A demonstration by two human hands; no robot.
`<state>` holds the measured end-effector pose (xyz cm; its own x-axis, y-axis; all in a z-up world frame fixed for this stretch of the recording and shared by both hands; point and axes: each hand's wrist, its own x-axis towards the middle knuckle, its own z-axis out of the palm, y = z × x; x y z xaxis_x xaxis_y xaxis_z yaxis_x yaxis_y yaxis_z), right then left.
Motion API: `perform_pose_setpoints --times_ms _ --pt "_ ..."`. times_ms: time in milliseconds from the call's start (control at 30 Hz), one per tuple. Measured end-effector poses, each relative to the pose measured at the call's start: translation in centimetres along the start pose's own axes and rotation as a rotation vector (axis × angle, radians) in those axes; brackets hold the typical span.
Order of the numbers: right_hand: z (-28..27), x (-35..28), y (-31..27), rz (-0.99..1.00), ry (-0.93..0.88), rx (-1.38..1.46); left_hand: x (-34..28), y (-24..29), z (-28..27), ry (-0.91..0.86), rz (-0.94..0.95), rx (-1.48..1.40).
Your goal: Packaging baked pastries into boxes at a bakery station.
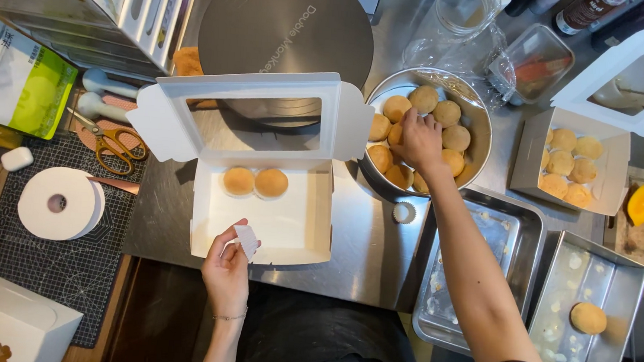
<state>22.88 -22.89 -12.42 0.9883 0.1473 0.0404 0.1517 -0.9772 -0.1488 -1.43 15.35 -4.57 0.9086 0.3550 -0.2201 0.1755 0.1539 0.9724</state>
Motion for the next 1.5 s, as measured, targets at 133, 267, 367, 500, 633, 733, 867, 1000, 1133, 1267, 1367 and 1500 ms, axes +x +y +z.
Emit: perform_pose_setpoints --times_ms 133,267,367,500,633,733,867,1000,1133,1267,1367,1500 --pt "-0.5 0.4 -1.0 0.006 0.023 -0.063 -0.6 0.6 0.4 0.087 0.045 0.024" --pt "0.2 -0.2 -1.4 -0.021 0.079 -0.091 -0.3 1.1 0.8 0.138 0.13 0.068" --pt "1.4 -0.4 -1.2 -0.045 0.167 -0.12 0.0 1.3 0.7 0.142 0.123 0.109" --pt "0.4 -0.3 -1.1 -0.035 0.078 0.019 0.2 0.6 0.7 0.142 0.013 0.173" --pt "2.5 -0.6 0.4 -0.035 0.089 -0.127 0.8 -0.2 0.6 0.099 0.04 0.08" --pt "0.6 -1.0 -1.4 -0.05 0.105 -0.251 0.8 1.2 1.6 0.06 0.097 0.023" --pt "-5.4 -2.9 -3.3 0.029 0.201 0.001 1.2 1.7 2.4 0.061 0.097 0.1" --pt "-12.6 -7.3 -8.3 0.249 0.207 0.91 2.1 3.6 5.1 0.02 0.145 0.289" --pt "-16.5 -13.1 -18.2 0.284 -0.18 1.598 2.5 2.6 7.2 -0.108 0.381 0.521" --pt "-15.3 -14.5 -25.4 0.371 -0.298 1.625 2.2 3.5 6.5 -0.268 0.335 0.302" --pt "-13.1 -15.0 -27.5 0.316 -0.005 1.249 2.3 3.9 4.5 -0.442 0.175 -0.033" --pt "-12.9 -15.7 -29.8 0.188 0.169 0.776 2.2 4.5 2.4 -0.547 -0.103 -0.372"
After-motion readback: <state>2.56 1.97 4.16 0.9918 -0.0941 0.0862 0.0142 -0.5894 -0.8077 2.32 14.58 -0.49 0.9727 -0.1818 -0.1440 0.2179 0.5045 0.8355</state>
